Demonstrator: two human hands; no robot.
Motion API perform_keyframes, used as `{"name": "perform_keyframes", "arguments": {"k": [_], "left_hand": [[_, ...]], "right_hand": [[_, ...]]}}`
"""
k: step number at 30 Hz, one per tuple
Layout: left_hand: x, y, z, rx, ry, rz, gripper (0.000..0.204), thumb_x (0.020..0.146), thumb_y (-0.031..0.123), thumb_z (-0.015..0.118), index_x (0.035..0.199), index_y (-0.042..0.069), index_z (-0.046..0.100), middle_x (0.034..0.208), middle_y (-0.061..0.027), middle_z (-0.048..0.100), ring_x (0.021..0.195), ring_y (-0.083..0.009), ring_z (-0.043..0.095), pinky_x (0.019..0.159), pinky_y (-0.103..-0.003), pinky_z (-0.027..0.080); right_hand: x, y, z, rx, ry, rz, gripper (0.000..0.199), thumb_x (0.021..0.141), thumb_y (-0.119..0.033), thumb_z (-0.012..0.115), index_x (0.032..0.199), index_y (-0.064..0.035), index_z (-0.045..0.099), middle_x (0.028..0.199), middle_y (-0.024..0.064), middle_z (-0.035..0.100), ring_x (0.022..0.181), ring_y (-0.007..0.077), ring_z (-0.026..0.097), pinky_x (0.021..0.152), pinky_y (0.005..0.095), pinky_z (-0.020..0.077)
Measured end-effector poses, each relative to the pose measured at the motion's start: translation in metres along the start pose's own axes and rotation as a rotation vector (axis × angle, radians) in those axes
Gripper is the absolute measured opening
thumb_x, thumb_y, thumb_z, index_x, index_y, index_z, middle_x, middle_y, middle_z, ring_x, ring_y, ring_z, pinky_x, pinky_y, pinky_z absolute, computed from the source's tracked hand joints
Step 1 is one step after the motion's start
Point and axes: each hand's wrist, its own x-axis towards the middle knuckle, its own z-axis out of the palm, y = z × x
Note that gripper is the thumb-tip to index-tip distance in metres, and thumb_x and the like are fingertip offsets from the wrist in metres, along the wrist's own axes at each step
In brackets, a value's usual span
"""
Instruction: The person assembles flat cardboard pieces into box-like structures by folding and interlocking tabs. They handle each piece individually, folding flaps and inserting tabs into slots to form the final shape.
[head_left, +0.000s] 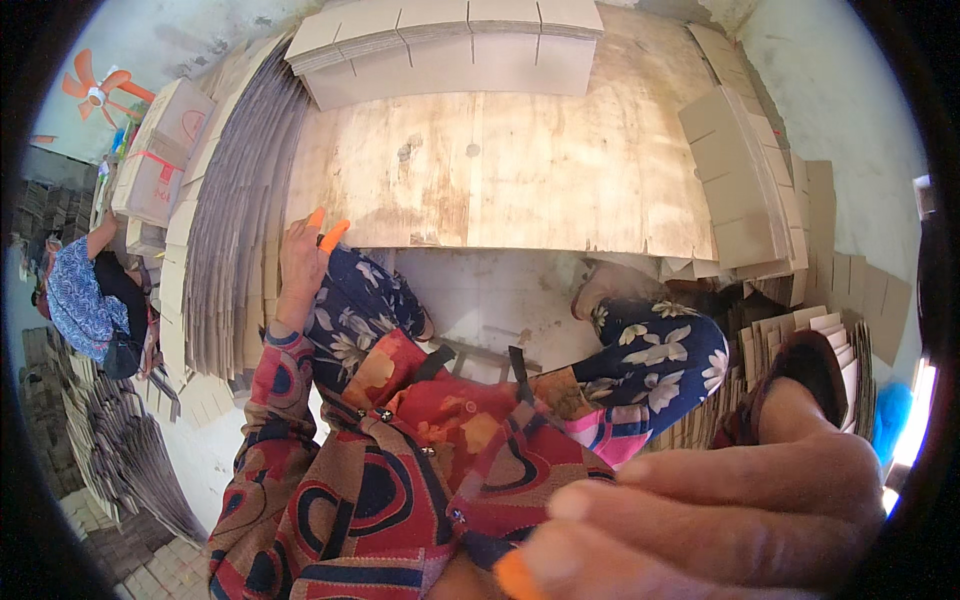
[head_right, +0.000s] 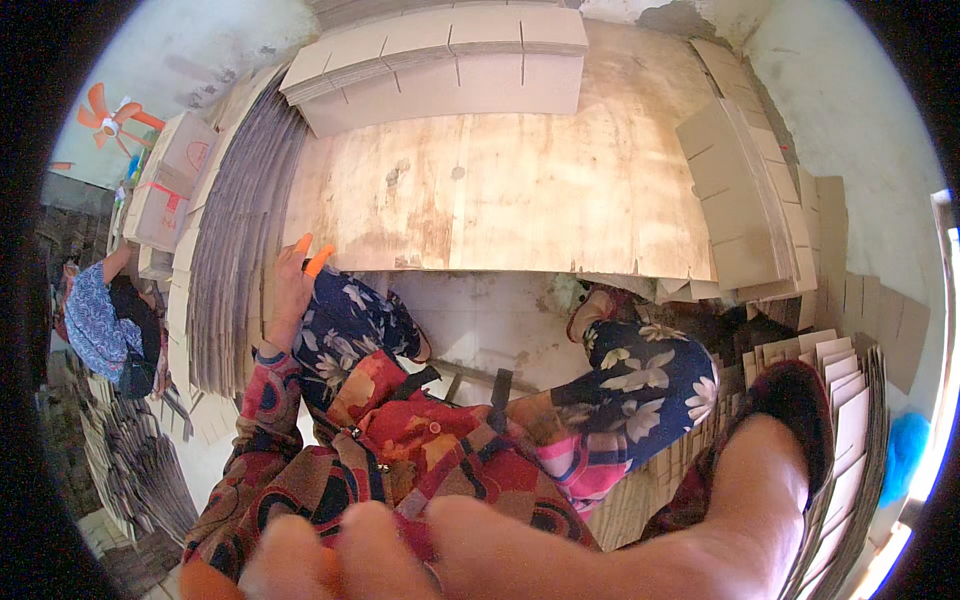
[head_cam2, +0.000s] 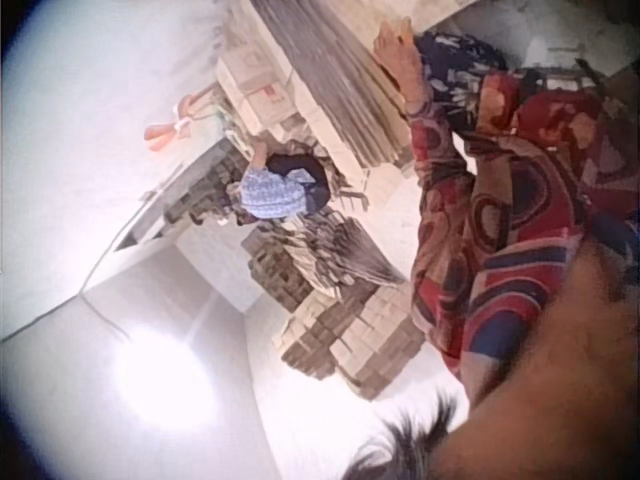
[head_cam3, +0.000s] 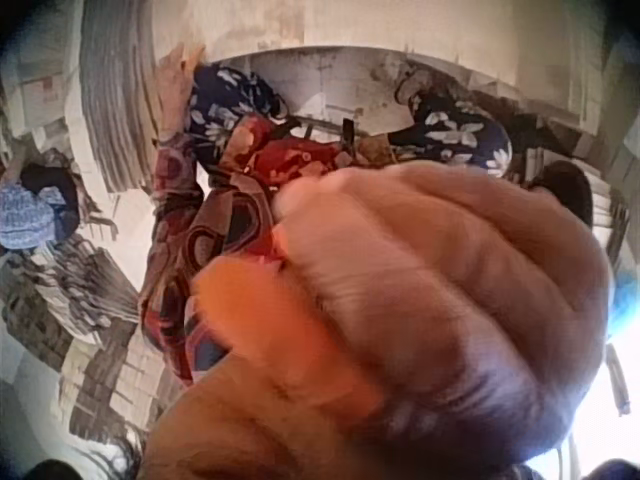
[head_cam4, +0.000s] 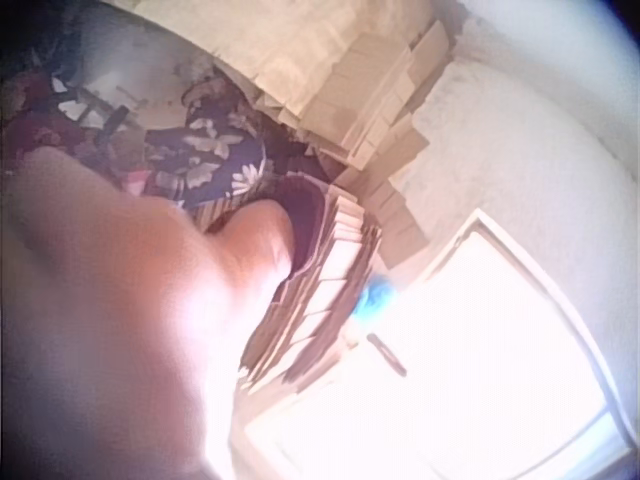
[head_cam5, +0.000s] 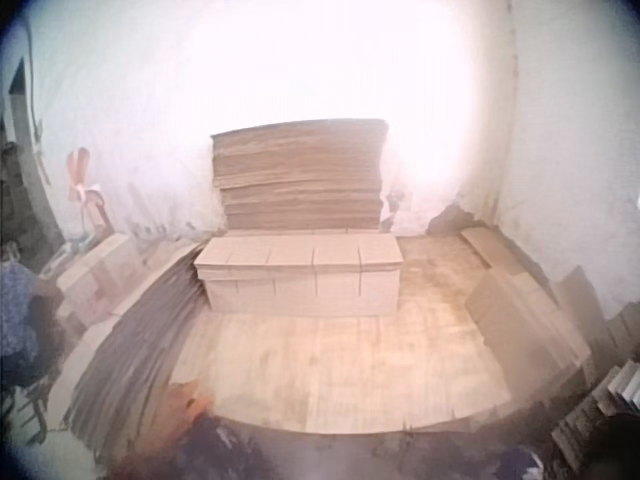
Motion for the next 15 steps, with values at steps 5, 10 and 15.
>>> {"name": "perform_keyframes", "arguments": {"k": [5,10,15], "left_hand": [[0.014,0.002,0.004,-0.023,-0.033,-0.006,0.042,0.082,0.022,0.072,0.114,-0.004,0.061,0.095,-0.0194,0.066,0.090,-0.0351,0.059,0.079,-0.042,0.046],[0.002,0.016,-0.018,0.003,-0.030,-0.101,0.042,0.081,0.022,0.073,0.112,-0.004,0.062,0.093,-0.0213,0.065,0.089,-0.0365,0.059,0.079,-0.043,0.047],[0.001,-0.001,-0.002,-0.010,-0.029,-0.062,0.040,0.081,0.019,0.073,0.112,-0.004,0.062,0.092,-0.0216,0.064,0.087,-0.0364,0.059,0.077,-0.043,0.047]], "right_hand": [[-0.044,-0.005,-0.001,-0.065,0.104,0.161,0.042,0.072,-0.008,0.077,0.111,0.0057,0.066,0.099,0.0252,0.068,0.082,0.0303,0.071,0.066,0.0367,0.0608],[-0.102,0.060,0.004,-0.370,0.126,0.454,0.030,0.077,-0.018,0.077,0.100,-0.0010,0.069,0.097,0.0124,0.070,0.090,0.0186,0.068,0.082,0.0333,0.0548],[-0.168,0.269,0.050,-0.822,0.794,1.077,0.036,0.088,-0.017,0.066,0.122,-0.0062,0.062,0.109,0.0167,0.067,0.101,0.0272,0.065,0.088,0.0378,0.0508]]}}
